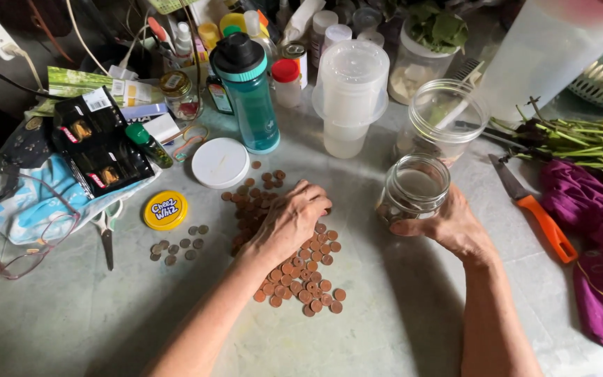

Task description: Sorting a pile of coins and placing them into glass jars.

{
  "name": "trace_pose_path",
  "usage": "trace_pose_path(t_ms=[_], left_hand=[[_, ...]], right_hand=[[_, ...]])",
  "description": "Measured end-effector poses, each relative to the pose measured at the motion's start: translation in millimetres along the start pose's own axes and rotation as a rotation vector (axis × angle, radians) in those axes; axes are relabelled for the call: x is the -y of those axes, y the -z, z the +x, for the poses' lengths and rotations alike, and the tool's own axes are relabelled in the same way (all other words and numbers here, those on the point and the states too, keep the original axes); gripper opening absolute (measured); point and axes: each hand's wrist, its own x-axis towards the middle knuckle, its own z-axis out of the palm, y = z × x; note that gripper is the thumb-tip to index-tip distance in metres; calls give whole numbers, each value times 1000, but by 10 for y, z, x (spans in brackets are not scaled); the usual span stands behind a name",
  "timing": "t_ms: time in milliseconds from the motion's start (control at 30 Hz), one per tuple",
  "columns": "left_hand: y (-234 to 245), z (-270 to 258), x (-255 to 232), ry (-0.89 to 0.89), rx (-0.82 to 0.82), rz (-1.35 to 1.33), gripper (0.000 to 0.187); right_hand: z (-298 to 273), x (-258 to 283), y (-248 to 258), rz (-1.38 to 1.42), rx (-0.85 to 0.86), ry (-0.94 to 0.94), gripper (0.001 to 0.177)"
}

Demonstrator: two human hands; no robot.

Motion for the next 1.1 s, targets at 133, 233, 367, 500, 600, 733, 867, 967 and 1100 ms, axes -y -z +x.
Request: trace_pose_path(t_ms=[133,233,367,500,600,733,867,967,1100], left_hand=[[43,7,-96,47,15,43,21],[104,33,-190,24,-82,-35,12],[-115,2,-35,26,-99,55,21],[59,47,-136,59,-81,37,14],[9,41,-27,43,-136,27,13],[663,177,-590,29,-347,-204,14],[854,166,-962,-166,-528,-281,14],[796,147,-1043,-176,-483,-332,15],[788,154,-1032,-119,-437,-395,12]], right_hand=[[-33,1,-10,-17,21,4,99],[-51,-25,-9,-3,55,-10,99],[-82,-72,16,-61,149,-25,102],[-140,-90,30,-70,240,-42,105],[-162,-25,4,-18,259,-115,102],[-169,52,-61,-32,241,-139,100],[-154,83,-149,-48,250,-33,98],[-130,112,-268,-63,242,-27,97],[-93,117,-368,-91,202,-21,97]])
